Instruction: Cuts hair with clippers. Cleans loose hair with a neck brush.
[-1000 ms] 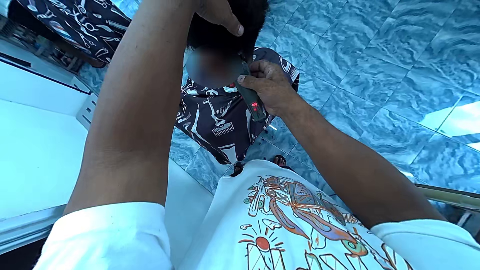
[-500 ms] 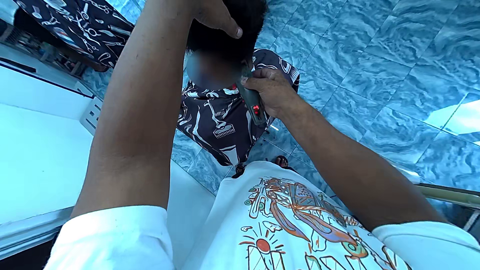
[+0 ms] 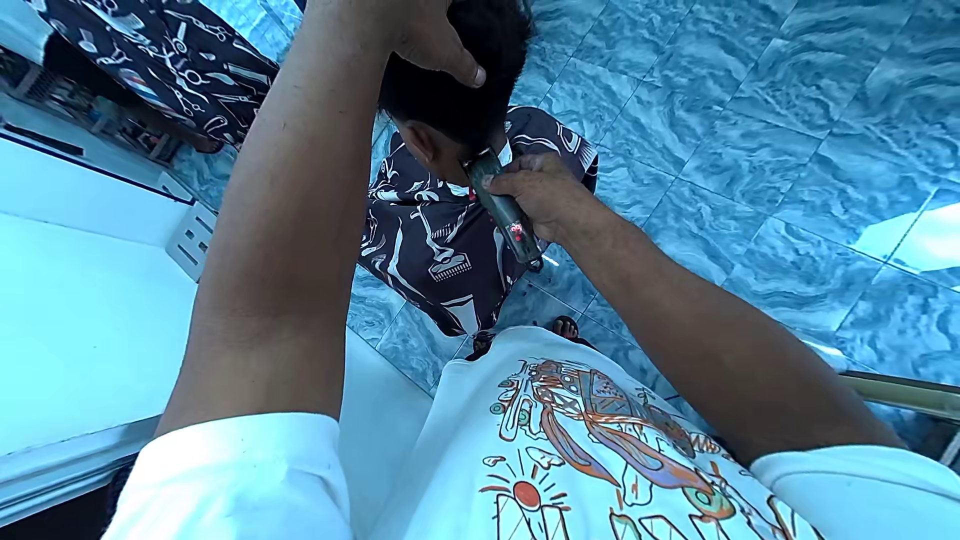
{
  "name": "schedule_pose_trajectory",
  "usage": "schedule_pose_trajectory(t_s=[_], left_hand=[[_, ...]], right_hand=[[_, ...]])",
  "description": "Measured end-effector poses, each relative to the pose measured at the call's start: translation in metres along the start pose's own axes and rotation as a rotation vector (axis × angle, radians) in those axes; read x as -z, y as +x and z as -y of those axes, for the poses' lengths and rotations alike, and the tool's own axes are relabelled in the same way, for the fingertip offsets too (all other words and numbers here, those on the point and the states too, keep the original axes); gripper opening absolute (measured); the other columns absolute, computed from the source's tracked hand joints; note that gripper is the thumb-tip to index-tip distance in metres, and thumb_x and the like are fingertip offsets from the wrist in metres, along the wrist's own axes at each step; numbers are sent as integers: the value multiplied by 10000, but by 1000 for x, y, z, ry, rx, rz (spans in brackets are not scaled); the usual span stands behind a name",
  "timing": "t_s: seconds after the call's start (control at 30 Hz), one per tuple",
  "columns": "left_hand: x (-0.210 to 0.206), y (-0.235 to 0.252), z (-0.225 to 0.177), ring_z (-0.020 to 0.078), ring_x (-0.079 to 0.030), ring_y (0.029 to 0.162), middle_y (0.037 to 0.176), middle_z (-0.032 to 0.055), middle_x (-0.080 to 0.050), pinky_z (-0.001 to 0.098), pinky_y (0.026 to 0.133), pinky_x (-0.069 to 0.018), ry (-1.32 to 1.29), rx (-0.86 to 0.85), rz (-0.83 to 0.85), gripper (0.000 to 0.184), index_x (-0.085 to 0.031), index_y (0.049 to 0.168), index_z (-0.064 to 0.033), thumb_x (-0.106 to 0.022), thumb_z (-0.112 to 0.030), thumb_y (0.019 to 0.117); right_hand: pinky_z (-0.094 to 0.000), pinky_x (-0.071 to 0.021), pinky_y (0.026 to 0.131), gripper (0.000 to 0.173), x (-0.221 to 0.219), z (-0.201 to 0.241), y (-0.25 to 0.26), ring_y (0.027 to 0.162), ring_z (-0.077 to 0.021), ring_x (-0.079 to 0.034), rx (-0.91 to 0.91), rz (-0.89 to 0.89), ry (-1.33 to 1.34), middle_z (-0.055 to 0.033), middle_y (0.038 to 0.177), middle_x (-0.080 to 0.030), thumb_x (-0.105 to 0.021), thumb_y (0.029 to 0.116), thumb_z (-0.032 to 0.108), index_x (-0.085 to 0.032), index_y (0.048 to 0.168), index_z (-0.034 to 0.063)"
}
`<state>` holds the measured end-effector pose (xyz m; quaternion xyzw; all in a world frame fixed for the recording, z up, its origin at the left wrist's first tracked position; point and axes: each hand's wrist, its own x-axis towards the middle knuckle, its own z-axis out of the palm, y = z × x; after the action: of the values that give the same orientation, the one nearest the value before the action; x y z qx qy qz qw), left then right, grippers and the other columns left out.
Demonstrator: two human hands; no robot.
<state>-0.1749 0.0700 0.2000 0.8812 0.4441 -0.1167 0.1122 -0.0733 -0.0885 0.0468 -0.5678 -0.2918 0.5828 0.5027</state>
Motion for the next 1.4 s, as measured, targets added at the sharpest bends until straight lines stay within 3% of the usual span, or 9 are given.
schedule_pose_trajectory(t_s=[0.13,0.27,0.43,0.57,0.7,0.8,1.03,1.17,1.4], left_hand=[[-1,-1,1,290,-631,1183,1262,149,-674,568,1015,-464,-6,-7,-8,620,-621,1388,-170,-758,-512,889],[0,-2,0,294,-638,1165,1254,155,-674,568,1002,-471,-7,-2,4,622,-615,1388,-157,-752,-506,891],[-2,1,0,319,-628,1187,1255,178,-672,580,1022,-455,4,1,5,643,-617,1366,-92,-741,-515,898],[0,-1,-4,336,-598,1243,1312,187,-646,592,1053,-430,-16,7,14,660,-581,1428,-115,-745,-490,911],[-3,2,-1,321,-607,1228,1290,189,-655,576,1054,-434,-42,23,16,655,-600,1389,-73,-746,-492,907],[-3,3,-1,329,-608,1224,1290,198,-652,579,1051,-438,-53,17,16,665,-600,1386,-62,-752,-492,902],[0,0,-2,319,-619,1206,1266,170,-672,577,1031,-448,-2,-19,-16,633,-621,1382,-124,-761,-497,890],[0,2,-3,339,-549,1328,1428,172,-591,593,1090,-405,-44,-54,21,709,-484,1548,-254,-759,-432,919],[0,5,0,340,-561,1315,1408,166,-608,606,1082,-411,-3,-81,0,700,-517,1524,-243,-763,-461,906]], right_hand=[[-379,-633,751,316,2,2,2,853,-215,-717,165,83,24,-132,1014,-700,-719,952,132,-613,1219,0],[-414,-634,658,240,0,-1,1,732,-245,-715,-37,21,11,-163,915,-710,-725,950,161,-644,1079,-25],[-393,-635,720,306,-5,0,0,815,-226,-717,140,43,17,-138,982,-700,-725,953,170,-617,1185,1],[-421,-635,661,280,-5,-8,0,733,-248,-717,24,-23,-5,-160,907,-710,-741,944,194,-646,1085,-27],[-367,-634,756,330,-7,1,1,850,-206,-721,226,42,30,-128,997,-705,-739,938,138,-605,1205,-3],[-406,-631,700,284,-8,-1,-1,779,-234,-714,89,-14,-23,-142,942,-703,-755,924,168,-643,1114,-10],[-382,-636,791,410,-13,7,-1,887,-208,-716,271,11,-50,-128,1035,-685,-764,913,160,-576,1240,1],[-426,-628,719,339,-14,-6,-2,797,-240,-713,62,-87,-81,-156,943,-693,-786,887,161,-625,1118,-28],[-382,-621,771,434,-22,0,-3,871,-201,-702,255,-28,-118,-137,1032,-671,-773,899,167,-557,1235,-5]])
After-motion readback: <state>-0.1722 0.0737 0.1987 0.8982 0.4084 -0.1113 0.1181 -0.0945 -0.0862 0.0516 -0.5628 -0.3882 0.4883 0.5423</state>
